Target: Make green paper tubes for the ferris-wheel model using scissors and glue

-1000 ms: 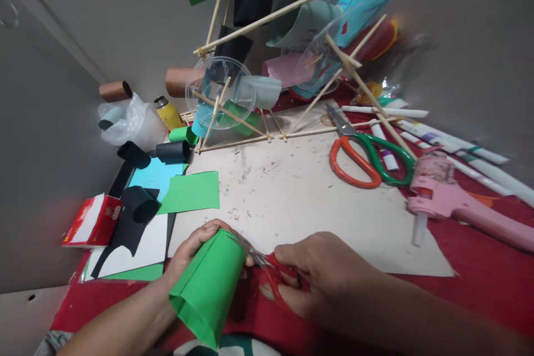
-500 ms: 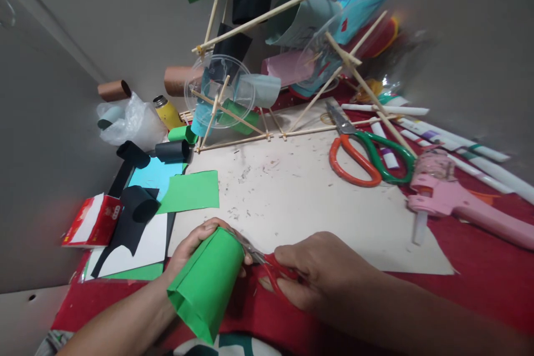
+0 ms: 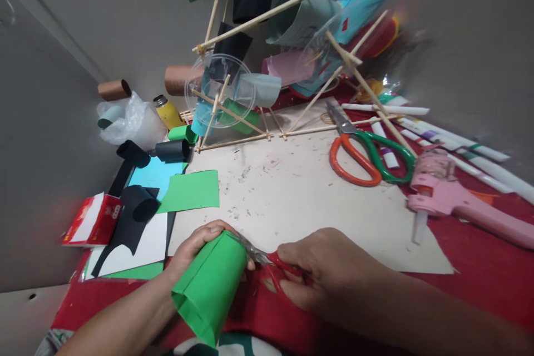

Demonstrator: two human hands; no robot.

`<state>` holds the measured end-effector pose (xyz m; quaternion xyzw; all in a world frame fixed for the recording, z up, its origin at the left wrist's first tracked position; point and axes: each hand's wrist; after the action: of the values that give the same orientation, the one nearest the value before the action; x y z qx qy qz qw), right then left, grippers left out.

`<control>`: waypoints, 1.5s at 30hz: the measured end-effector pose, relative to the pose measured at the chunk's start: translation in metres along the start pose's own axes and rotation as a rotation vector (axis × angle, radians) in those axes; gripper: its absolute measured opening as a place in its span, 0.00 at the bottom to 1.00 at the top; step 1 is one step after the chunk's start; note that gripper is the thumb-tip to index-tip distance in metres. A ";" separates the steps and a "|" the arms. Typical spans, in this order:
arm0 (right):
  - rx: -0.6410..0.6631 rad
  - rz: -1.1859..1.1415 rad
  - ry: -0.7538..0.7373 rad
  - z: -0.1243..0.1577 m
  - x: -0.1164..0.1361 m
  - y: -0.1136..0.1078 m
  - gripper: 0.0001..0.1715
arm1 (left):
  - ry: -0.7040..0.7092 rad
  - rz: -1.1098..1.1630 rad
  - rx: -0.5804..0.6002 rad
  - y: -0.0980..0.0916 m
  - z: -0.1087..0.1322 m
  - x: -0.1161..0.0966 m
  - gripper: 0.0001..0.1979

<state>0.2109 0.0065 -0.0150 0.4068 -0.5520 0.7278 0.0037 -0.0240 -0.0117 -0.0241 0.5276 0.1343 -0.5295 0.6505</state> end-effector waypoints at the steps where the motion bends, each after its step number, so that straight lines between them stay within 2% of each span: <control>1: 0.000 0.002 -0.008 0.001 -0.001 0.001 0.12 | -0.001 0.001 -0.002 0.000 0.000 0.000 0.11; 10: -0.004 0.006 -0.037 -0.001 -0.005 -0.001 0.10 | 0.004 -0.044 -0.017 0.005 0.000 -0.004 0.13; 17: 0.068 -0.099 0.024 0.000 0.000 -0.007 0.11 | 0.000 -0.053 -0.034 0.005 0.000 -0.005 0.12; 22: 0.108 -0.188 0.038 0.001 -0.005 -0.007 0.13 | 0.018 -0.022 -0.050 0.006 0.001 -0.005 0.11; 32: 0.063 -0.131 -0.045 0.001 -0.008 -0.007 0.11 | 0.030 -0.051 -0.069 0.009 0.001 -0.008 0.11; 39: 0.175 -0.246 0.042 0.001 -0.005 -0.012 0.11 | 0.039 -0.155 -0.059 0.008 0.003 -0.010 0.13; 45: 0.098 -0.096 -0.008 0.000 -0.006 -0.015 0.10 | 0.047 -0.176 -0.064 0.010 0.003 -0.013 0.12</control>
<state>0.2213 0.0148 -0.0066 0.4355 -0.4955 0.7514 0.0165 -0.0222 -0.0083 -0.0078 0.5048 0.2123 -0.5676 0.6147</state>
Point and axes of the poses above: each hand's wrist, its own z-axis away from the middle knuckle, its own y-axis out of the palm, x = y × z, and after that the axes turned 7 degrees about -x, right-handed
